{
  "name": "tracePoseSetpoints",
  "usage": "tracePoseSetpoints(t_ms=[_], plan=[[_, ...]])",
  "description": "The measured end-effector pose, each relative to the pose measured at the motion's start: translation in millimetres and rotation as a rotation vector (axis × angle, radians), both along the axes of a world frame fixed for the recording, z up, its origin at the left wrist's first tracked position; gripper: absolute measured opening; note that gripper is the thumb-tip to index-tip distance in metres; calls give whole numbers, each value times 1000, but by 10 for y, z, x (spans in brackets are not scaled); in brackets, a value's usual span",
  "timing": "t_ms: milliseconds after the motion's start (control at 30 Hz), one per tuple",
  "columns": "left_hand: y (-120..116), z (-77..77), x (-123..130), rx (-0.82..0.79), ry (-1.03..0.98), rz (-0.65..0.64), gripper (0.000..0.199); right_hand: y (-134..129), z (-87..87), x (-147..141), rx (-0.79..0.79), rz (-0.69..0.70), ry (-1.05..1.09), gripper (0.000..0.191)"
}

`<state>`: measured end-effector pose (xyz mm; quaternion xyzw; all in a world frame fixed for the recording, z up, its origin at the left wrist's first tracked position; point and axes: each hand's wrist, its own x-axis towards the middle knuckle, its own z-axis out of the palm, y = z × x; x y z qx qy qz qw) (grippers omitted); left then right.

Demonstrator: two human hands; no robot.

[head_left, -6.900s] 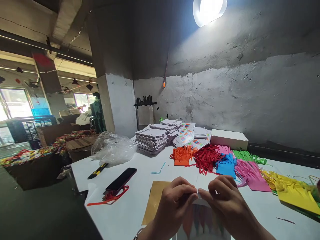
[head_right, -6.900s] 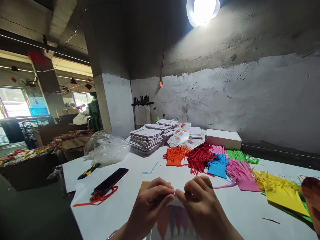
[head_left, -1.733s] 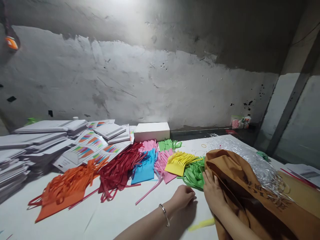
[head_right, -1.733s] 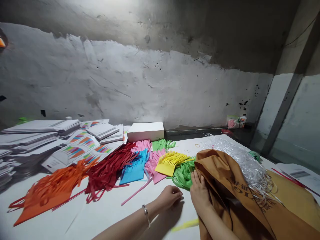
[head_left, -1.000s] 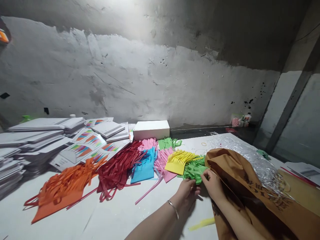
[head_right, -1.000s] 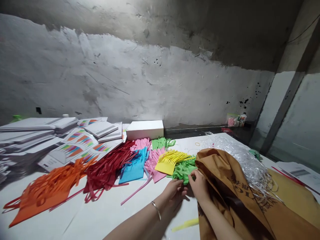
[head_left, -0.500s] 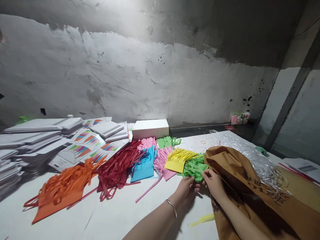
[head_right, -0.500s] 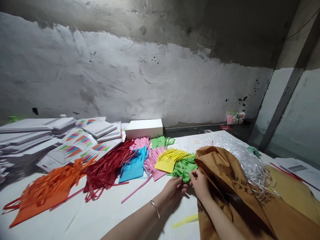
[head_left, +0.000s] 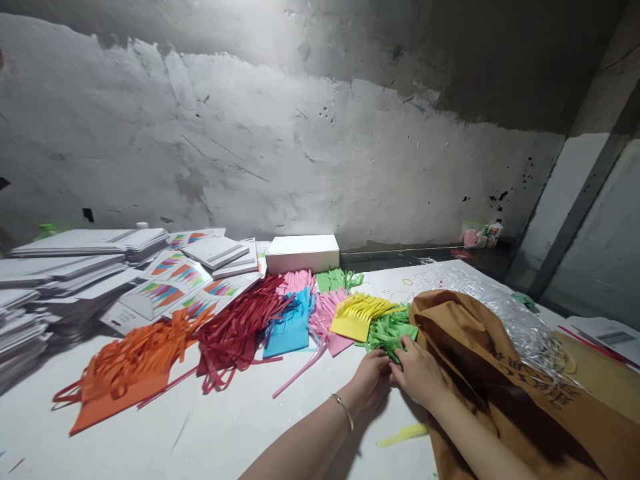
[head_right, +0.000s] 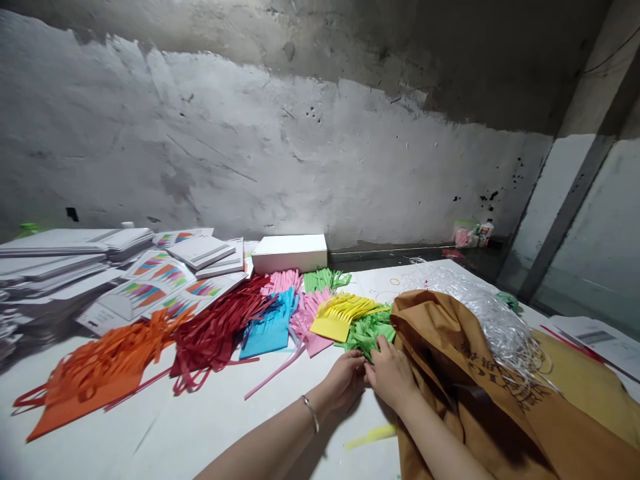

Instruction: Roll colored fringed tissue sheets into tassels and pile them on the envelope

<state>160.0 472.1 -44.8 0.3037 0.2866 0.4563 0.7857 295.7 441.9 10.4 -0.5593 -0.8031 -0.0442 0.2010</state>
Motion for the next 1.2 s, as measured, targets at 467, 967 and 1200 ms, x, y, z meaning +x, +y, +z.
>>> tracePoseSetpoints(t_ms=[467, 967, 1200], plan=[[65, -45, 42, -70, 65, -12, 25, 340, -258, 116, -3, -74, 220, 20], [43, 160, 36, 85, 442, 247, 27, 440, -601, 184, 106, -249, 761, 31], [-46, 470, -130, 556, 715, 318, 12, 382, -508, 86, 117, -92, 869, 38]])
